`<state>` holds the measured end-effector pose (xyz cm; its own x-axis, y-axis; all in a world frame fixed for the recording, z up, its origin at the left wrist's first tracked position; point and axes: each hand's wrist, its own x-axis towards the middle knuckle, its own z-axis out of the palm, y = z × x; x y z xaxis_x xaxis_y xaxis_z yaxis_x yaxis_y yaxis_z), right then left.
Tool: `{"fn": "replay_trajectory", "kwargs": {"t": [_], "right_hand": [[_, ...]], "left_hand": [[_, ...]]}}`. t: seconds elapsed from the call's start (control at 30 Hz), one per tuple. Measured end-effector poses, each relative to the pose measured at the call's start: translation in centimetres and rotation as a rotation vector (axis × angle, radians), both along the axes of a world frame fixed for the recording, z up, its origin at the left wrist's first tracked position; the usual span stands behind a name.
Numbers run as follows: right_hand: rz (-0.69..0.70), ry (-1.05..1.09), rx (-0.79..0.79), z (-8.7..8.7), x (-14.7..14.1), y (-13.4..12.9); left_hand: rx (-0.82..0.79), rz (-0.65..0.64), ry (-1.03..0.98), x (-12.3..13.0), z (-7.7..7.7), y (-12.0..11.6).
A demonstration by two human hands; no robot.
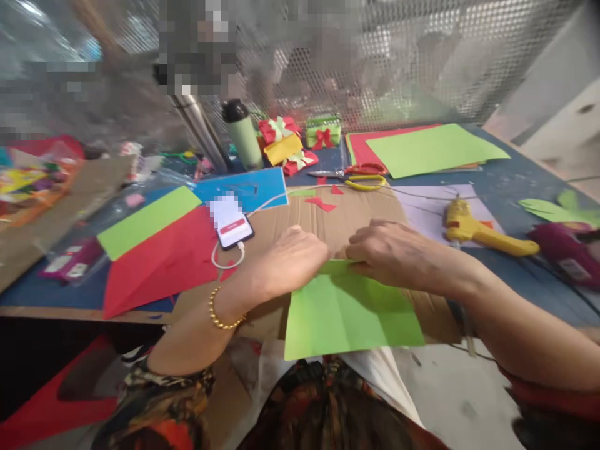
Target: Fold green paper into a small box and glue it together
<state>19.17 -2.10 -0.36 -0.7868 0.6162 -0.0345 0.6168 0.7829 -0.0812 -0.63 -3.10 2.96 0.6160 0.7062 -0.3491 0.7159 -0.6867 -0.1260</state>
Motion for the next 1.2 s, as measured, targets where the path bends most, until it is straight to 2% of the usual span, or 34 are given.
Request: {"fn": "replay_trajectory", "kwargs": {"t": [0.17,0.3,0.43,0.7,0.97,1.2], "right_hand": [[-0.062,-0.184,-0.017,1.4,-1.0,-0.4],[-0.053,-0.182,-0.018,1.1,-0.9,-0.4],[-0.042,-0.177,-0.006,0.8,-0.7,-0.4],[-0.071,-0.193,-0.055,1.3,-0.9,-0.5],[0.011,-0.060,0.054,1.4,-0.7,-0.9],[0.033,0.017,0.028,-0.2,-1.0,-0.5]], "left_hand": [[0.003,0.000,-0.026,-0.1,-0.2,0.3],[0.005,0.015,-0.062,-0.2,-0.2,0.3],[-0.016,0.036,-0.001,-0.5,-0.2,0.2],[-0.009,-0.019,0.008,-0.7,-0.4,0.0],[-0.032,0.044,-0.013,-0.6,-0.4,0.1],[-0.043,0.069,-0.043,-0.2,-0.1,0.0]]}}
